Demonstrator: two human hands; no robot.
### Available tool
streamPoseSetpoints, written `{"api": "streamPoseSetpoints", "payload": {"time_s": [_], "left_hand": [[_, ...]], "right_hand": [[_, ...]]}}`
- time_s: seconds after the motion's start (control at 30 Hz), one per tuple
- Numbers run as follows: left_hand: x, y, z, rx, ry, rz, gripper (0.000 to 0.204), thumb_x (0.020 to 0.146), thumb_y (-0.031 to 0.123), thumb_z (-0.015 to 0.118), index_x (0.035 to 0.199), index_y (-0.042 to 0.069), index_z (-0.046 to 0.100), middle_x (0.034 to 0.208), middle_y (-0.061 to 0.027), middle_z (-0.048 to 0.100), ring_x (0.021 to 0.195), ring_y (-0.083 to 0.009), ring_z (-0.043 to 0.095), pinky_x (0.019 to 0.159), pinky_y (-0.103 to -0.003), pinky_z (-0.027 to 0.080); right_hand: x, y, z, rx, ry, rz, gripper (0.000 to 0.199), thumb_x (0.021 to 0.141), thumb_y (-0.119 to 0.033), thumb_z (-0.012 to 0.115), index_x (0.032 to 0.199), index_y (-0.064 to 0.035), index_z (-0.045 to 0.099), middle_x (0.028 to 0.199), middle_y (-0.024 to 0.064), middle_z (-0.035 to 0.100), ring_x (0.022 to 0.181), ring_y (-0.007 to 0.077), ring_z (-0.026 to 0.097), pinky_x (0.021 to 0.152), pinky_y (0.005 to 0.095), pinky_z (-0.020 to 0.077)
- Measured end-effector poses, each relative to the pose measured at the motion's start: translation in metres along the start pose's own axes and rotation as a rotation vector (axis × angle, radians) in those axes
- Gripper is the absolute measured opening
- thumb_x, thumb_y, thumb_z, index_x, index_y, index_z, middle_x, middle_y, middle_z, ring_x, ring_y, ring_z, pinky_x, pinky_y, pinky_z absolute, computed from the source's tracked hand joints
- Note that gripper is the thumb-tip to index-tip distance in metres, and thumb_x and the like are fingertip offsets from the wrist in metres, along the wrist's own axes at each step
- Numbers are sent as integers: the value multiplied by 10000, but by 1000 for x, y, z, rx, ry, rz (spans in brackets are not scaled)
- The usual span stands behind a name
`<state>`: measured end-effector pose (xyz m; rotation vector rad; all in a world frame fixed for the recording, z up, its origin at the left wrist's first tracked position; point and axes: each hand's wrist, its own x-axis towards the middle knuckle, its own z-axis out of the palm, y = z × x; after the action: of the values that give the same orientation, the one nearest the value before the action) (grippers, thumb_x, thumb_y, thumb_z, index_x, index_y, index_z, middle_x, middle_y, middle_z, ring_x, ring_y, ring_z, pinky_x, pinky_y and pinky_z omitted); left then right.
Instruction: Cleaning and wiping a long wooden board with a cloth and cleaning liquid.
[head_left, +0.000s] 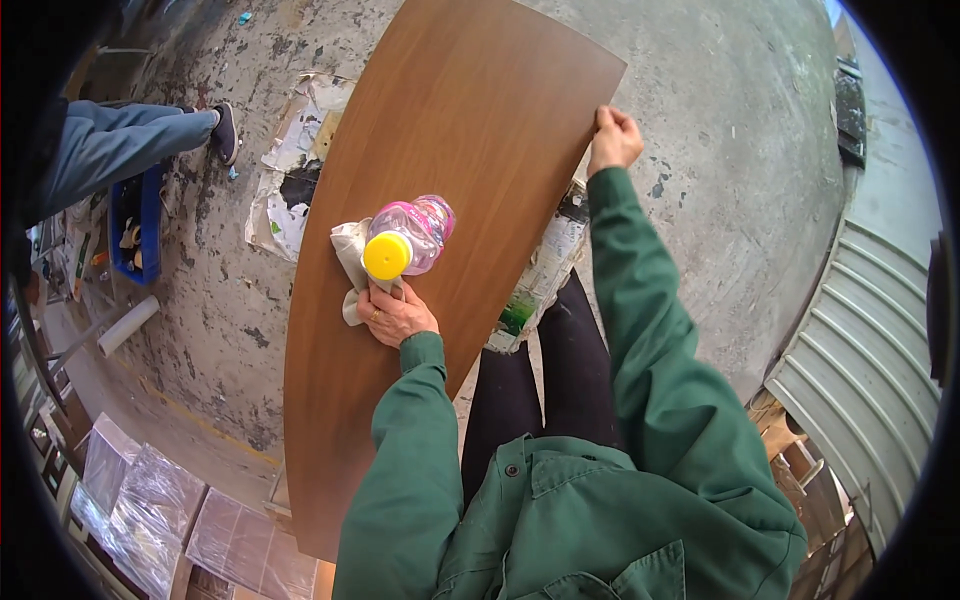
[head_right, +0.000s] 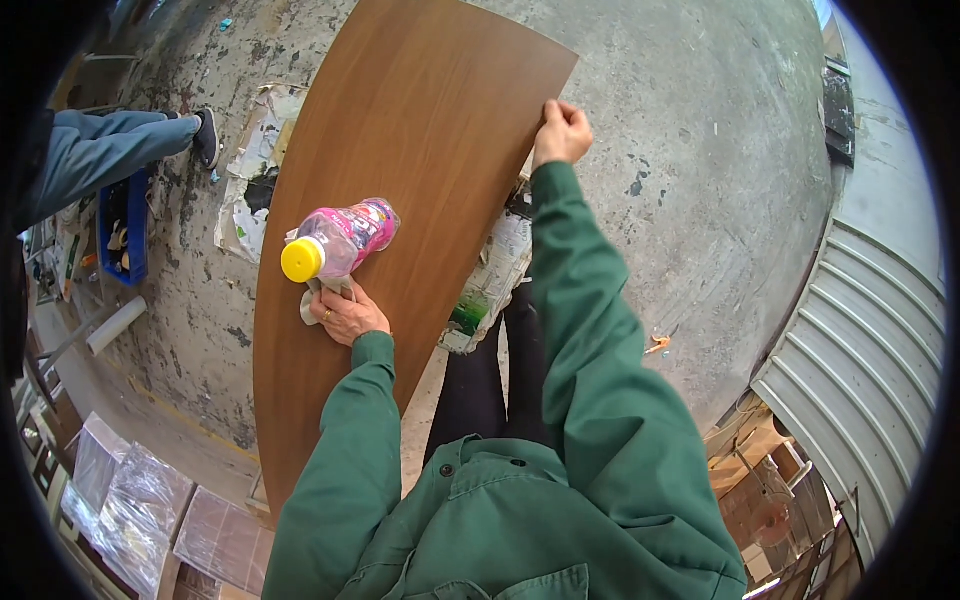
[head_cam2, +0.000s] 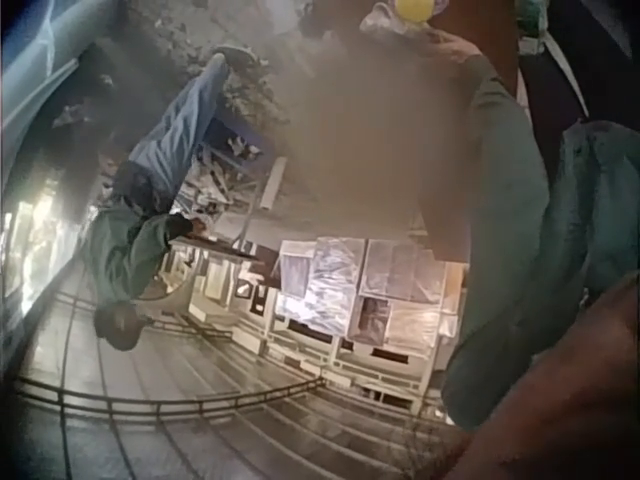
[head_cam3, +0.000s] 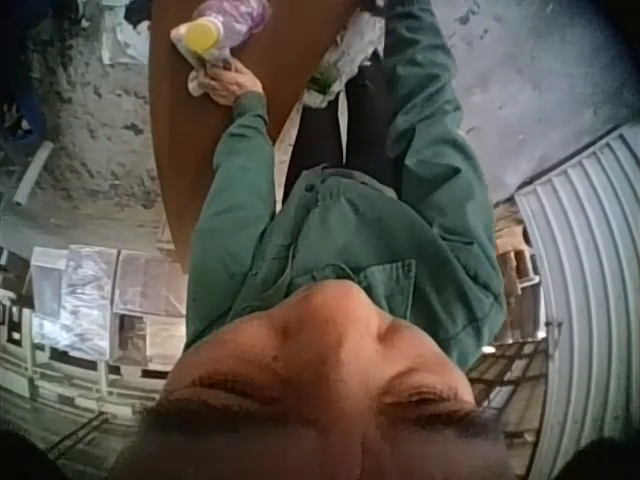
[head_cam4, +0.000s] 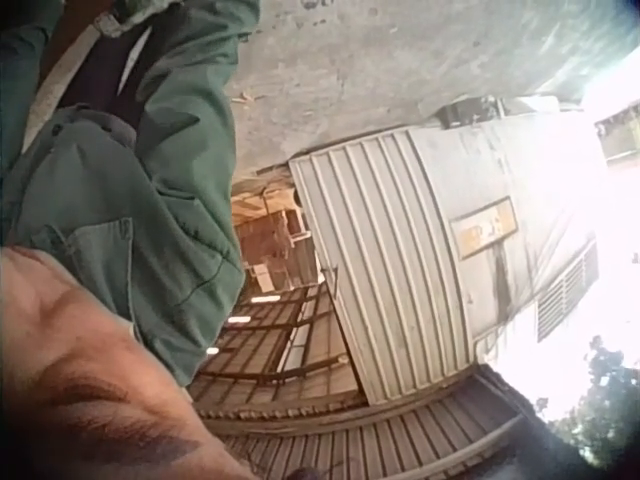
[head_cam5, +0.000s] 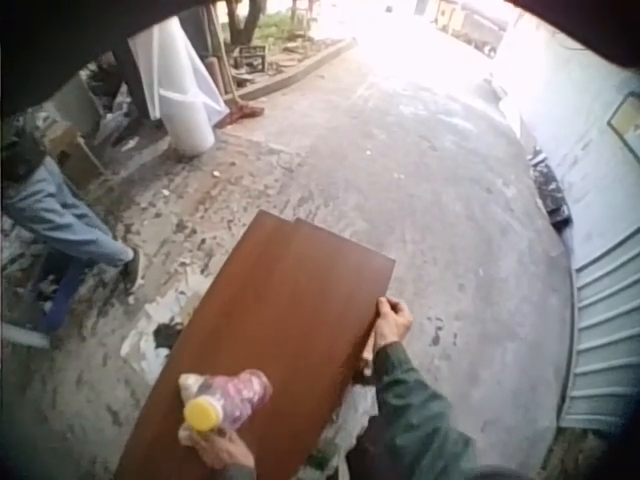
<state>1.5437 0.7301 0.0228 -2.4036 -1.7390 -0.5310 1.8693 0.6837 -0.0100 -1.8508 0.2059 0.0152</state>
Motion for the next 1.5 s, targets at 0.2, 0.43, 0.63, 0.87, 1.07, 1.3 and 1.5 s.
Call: {"api": "streamPoseSetpoints", "payload": {"time_s": [0.2,0.43,0.63,0.87,1.07,1.3,1.5], "left_hand": [[0,-8,0,29,4,4,296,736,220,613,913,38,460,896,-117,454,782,-282,518,629,-383,471],[4,-6,-4,36,23,17,310,747,240,601,904,23,447,929,-137,455,832,-308,520,653,-404,481],[1,1,-1,30,-5,4,306,746,232,601,900,18,444,919,-141,461,826,-307,521,643,-397,477],[2,-9,-3,44,-30,-15,291,741,221,603,875,17,443,900,-134,454,789,-307,518,625,-397,471],[-1,0,0,27,-39,-17,291,734,196,606,882,11,438,905,-150,450,799,-309,512,629,-400,462],[0,-10,-2,37,-76,-38,275,728,191,600,815,9,414,857,-164,435,769,-326,488,610,-420,442],[-3,-5,2,31,-77,-34,294,712,193,613,793,8,401,832,-176,422,766,-342,477,619,-435,430]], "right_hand": [[-52,8,-12,31,-41,6,160,744,-134,580,820,7,581,750,44,582,703,109,515,651,254,423],[-67,12,-20,67,-78,65,133,728,-94,583,798,18,572,726,39,572,673,94,501,630,238,424],[36,-4,20,81,74,-68,133,698,-105,587,761,12,591,704,64,590,636,115,519,613,255,437],[-30,11,1,102,-47,79,147,717,-76,572,828,21,571,773,57,585,695,114,524,651,248,436],[66,-11,41,20,155,-45,118,704,-83,578,773,13,579,703,80,590,637,146,535,611,271,442],[3,11,14,141,-72,69,227,725,-62,537,933,27,552,829,66,575,742,124,528,675,259,436],[93,-10,48,101,11,34,180,710,-65,558,869,19,569,807,87,592,726,141,541,668,250,434]]}}
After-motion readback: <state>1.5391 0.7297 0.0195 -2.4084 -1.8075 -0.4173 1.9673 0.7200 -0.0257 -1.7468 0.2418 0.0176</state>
